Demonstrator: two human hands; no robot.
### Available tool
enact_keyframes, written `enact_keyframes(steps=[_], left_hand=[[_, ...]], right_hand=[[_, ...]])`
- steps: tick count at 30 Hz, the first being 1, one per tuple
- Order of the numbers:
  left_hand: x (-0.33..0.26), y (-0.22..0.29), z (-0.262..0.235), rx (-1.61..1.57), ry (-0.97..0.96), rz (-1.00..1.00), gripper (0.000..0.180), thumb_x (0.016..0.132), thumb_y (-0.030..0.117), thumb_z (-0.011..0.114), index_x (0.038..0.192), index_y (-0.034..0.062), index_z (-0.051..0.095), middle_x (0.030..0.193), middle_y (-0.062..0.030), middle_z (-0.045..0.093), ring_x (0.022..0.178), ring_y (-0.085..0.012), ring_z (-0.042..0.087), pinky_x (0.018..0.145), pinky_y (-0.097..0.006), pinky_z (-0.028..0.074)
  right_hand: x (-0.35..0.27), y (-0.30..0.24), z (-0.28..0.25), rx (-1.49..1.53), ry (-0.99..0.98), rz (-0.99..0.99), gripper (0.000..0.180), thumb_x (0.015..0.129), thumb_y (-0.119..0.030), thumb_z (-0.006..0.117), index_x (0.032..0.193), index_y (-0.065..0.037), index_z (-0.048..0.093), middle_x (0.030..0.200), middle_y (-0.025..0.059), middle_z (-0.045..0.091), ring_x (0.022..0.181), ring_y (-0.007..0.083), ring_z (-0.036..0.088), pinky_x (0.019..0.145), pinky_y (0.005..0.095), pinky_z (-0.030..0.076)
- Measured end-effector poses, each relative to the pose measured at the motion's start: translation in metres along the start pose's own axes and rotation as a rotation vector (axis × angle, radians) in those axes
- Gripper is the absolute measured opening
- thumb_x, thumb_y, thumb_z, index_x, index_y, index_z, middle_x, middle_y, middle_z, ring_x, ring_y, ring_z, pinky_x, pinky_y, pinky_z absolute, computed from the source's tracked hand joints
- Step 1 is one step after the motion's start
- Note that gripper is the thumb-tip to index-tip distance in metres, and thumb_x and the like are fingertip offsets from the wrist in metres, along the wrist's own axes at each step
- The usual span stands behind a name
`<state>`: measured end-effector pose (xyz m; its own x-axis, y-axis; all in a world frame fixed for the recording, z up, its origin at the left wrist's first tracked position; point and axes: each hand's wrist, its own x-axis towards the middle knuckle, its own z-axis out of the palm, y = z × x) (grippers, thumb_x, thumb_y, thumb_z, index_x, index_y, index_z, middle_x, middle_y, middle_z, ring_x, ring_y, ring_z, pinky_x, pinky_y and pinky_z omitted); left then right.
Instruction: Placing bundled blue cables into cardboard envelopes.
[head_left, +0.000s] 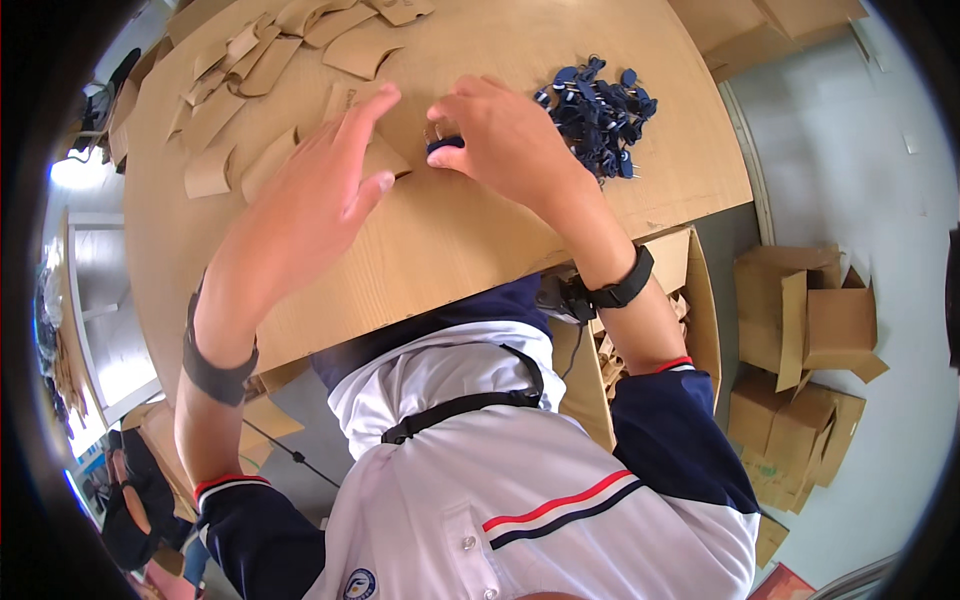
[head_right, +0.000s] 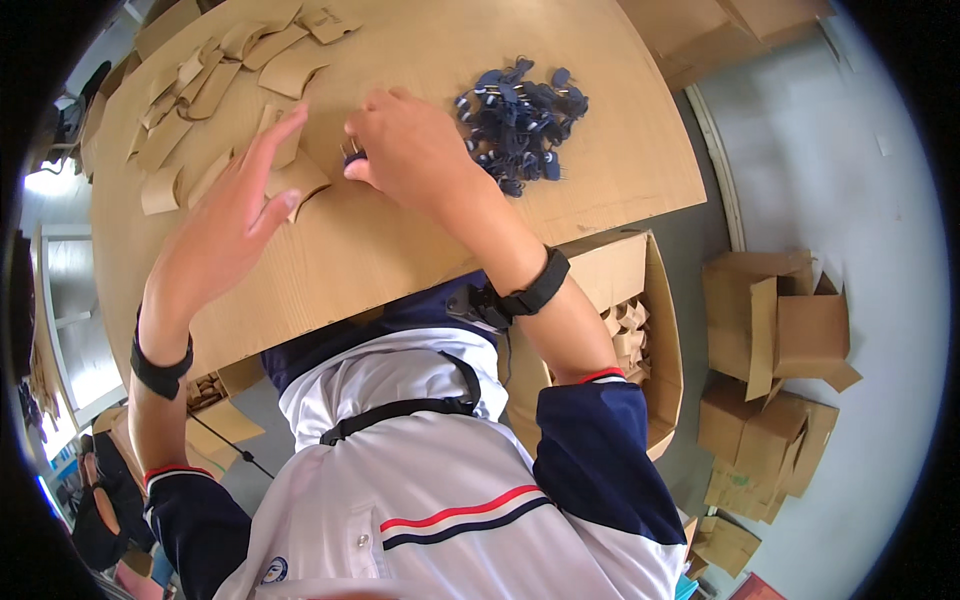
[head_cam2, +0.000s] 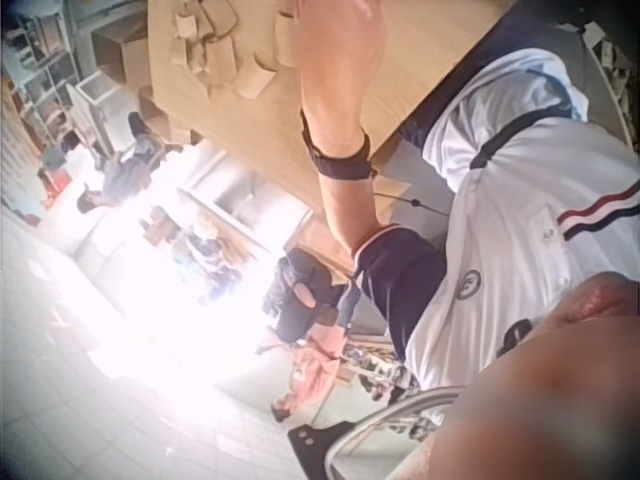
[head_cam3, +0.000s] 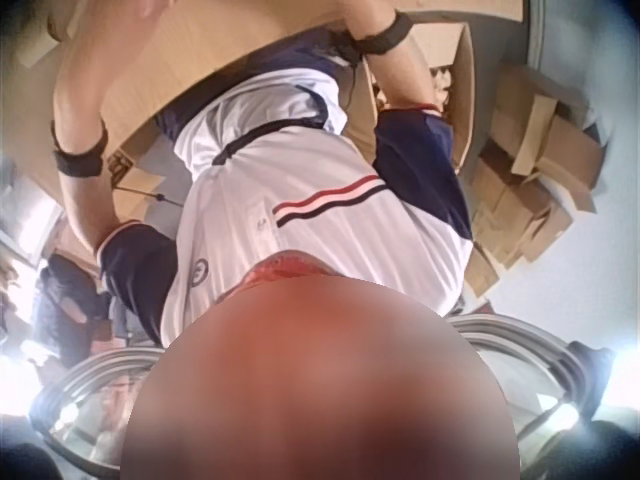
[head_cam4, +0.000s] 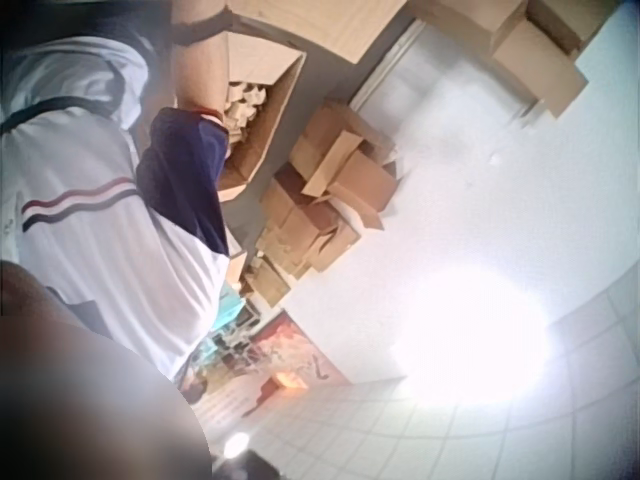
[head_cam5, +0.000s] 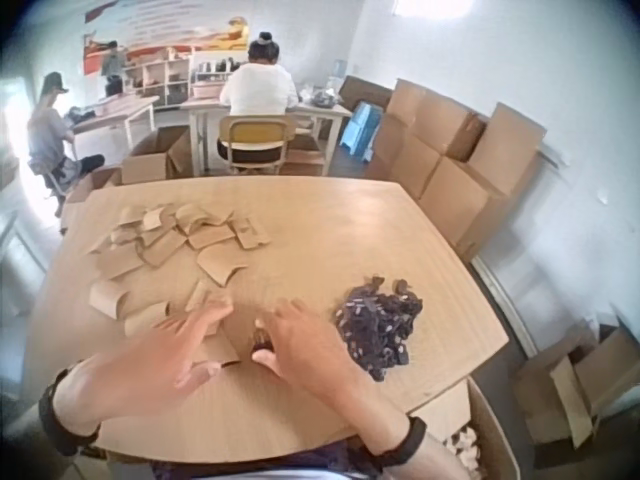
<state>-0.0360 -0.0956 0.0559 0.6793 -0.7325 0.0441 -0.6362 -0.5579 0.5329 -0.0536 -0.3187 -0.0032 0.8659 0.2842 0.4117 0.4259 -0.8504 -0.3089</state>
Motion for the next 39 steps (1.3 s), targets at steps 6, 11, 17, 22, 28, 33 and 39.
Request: enact_keyframes(steps=[6,11,17,22,28,33,39], left_hand=[[-0.050,0.023,-0.012,-0.087,-0.074,-0.174,0.057,0.089,0.003,0.054,0.143,0.0061,0.036,0.144,-0.0148,0.044,0.133,-0.0340,0.041,0.110,-0.040,0.033],[-0.050,0.035,0.003,-0.190,0.163,-0.125,0.057,0.086,0.005,0.060,0.139,0.0054,0.041,0.140,-0.0159,0.048,0.129,-0.0346,0.045,0.106,-0.042,0.037],[-0.028,0.052,0.024,-0.692,0.198,0.034,0.048,0.078,-0.005,0.061,0.123,0.0015,0.049,0.120,-0.0126,0.059,0.115,-0.0244,0.056,0.100,-0.038,0.041],[-0.041,0.062,0.032,-1.651,0.020,0.048,0.034,0.082,-0.003,0.056,0.115,-0.0024,0.049,0.113,-0.0094,0.056,0.100,-0.0207,0.060,0.094,-0.034,0.046],[-0.062,0.065,0.033,-1.203,0.149,0.044,0.023,0.099,0.017,0.051,0.112,-0.0023,0.052,0.095,-0.0056,0.058,0.081,-0.0124,0.056,0.075,-0.026,0.045],[-0.066,0.060,0.029,-1.093,0.232,0.057,0.019,0.097,0.016,0.052,0.101,-0.0021,0.059,0.086,-0.0011,0.061,0.064,-0.0026,0.040,0.057,-0.019,0.032],[-0.067,0.061,0.016,-0.962,0.346,-0.218,0.013,0.095,0.010,0.060,0.100,-0.0015,0.065,0.078,0.0031,0.059,0.065,-0.0028,0.045,0.059,-0.017,0.037]], right_hand=[[-0.002,-0.016,0.009,-0.241,-0.011,-0.004,0.020,0.085,-0.013,0.066,0.103,-0.005,0.065,0.082,0.0090,0.064,0.077,0.0224,0.063,0.068,0.0344,0.052],[0.001,-0.065,-0.059,0.647,0.240,0.255,0.012,0.087,-0.002,0.062,0.098,0.004,0.062,0.090,0.0106,0.067,0.070,0.0156,0.059,0.062,0.0268,0.048],[-0.020,-0.095,-0.073,1.119,0.401,0.075,0.011,0.091,-0.003,0.056,0.100,0.003,0.058,0.100,0.0182,0.061,0.060,0.0104,0.054,0.055,0.0206,0.043],[-0.042,-0.091,-0.076,1.166,0.343,0.071,0.021,0.088,-0.010,0.064,0.103,0.004,0.059,0.107,0.0199,0.057,0.057,0.0104,0.052,0.051,0.0214,0.043],[-0.054,-0.105,-0.075,0.982,0.579,0.261,0.042,0.091,-0.031,0.068,0.111,0.004,0.057,0.081,0.0153,0.062,0.051,0.0094,0.049,0.043,0.0205,0.041],[-0.047,-0.107,-0.077,0.901,0.673,0.197,0.040,0.098,-0.033,0.056,0.115,0.004,0.057,0.079,0.0163,0.064,0.051,0.0096,0.049,0.044,0.0196,0.038],[-0.045,-0.103,-0.089,0.279,0.422,-0.025,0.039,0.096,-0.027,0.059,0.114,0.007,0.065,0.089,0.0147,0.064,0.059,0.0106,0.051,0.051,0.0209,0.039]])
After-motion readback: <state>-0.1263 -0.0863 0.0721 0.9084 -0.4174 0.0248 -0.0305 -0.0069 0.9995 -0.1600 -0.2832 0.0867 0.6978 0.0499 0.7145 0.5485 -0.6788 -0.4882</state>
